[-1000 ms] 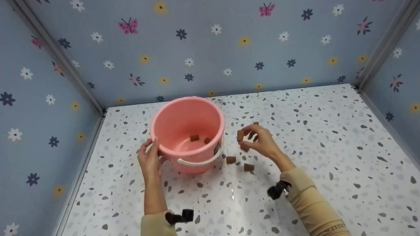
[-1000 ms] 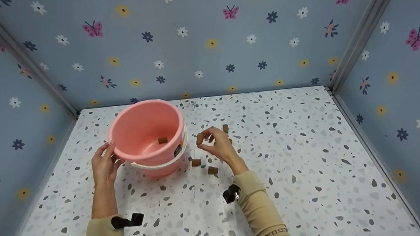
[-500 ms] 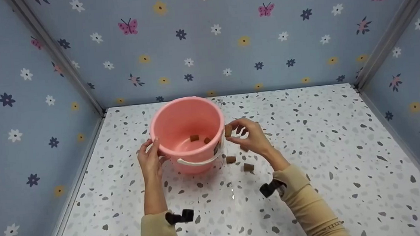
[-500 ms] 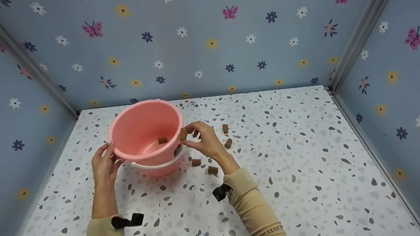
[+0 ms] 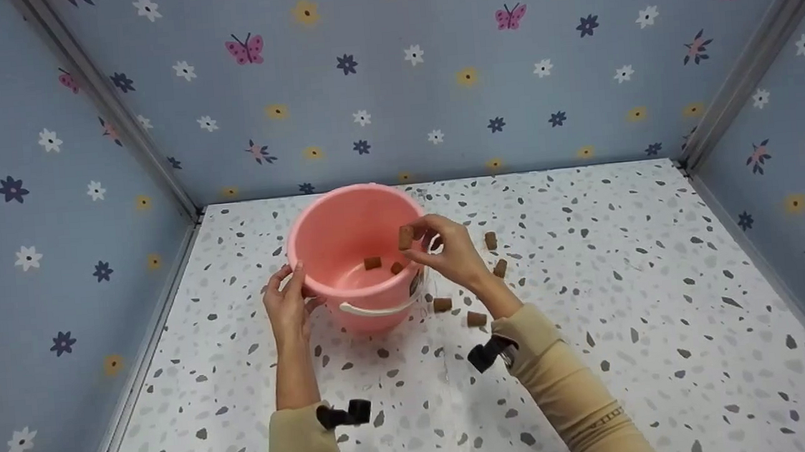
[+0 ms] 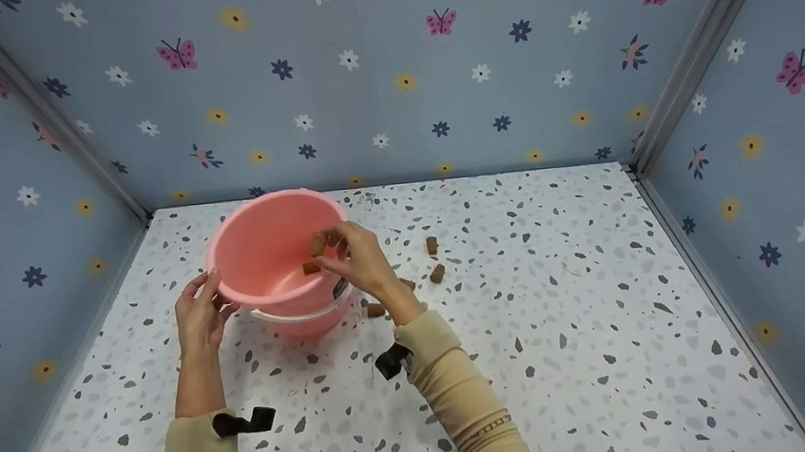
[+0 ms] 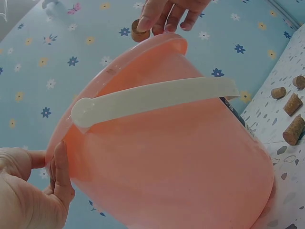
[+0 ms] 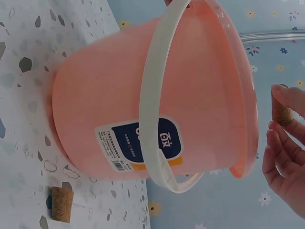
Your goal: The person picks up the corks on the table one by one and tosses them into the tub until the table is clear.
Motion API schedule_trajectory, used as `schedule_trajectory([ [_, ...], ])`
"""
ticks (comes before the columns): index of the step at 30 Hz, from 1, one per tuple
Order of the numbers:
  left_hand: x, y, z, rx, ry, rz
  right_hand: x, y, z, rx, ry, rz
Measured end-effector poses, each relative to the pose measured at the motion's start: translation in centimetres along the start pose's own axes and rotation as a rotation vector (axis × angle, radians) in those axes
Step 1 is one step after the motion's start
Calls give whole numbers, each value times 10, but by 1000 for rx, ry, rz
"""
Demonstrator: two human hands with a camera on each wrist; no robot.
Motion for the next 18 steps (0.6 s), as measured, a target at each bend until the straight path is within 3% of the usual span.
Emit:
schedule_trajectory([
  [1, -11, 10, 2, -30, -16, 2, 2, 6, 2, 2, 3, 4],
  [4, -19, 20, 3, -27, -8, -1, 8, 12, 6, 0, -4, 23],
  [7, -20, 21, 3, -19, 0, -6, 14, 15, 11, -21, -21, 44],
  [8, -9, 10, 1, 23, 21, -17, 16, 15, 12, -24, -26, 48],
  [11, -11, 11, 2, 65, 29, -41, 21, 17, 15, -38, -36, 63],
  [16, -19, 21, 4, 56, 18, -32, 26, 17, 20, -64, -51, 75],
  [18, -38, 41, 8, 78, 31, -26, 28, 17, 22, -70, -57, 86],
])
Point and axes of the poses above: each hand's wrist, its own x-axis towards the middle knuckle, its own z-axis out of the palm, y = z × x, the point moved 5 cm from there along x, towards the middle knuckle, and after that the axes turned 15 degrees about x, right-handed, at the moved point
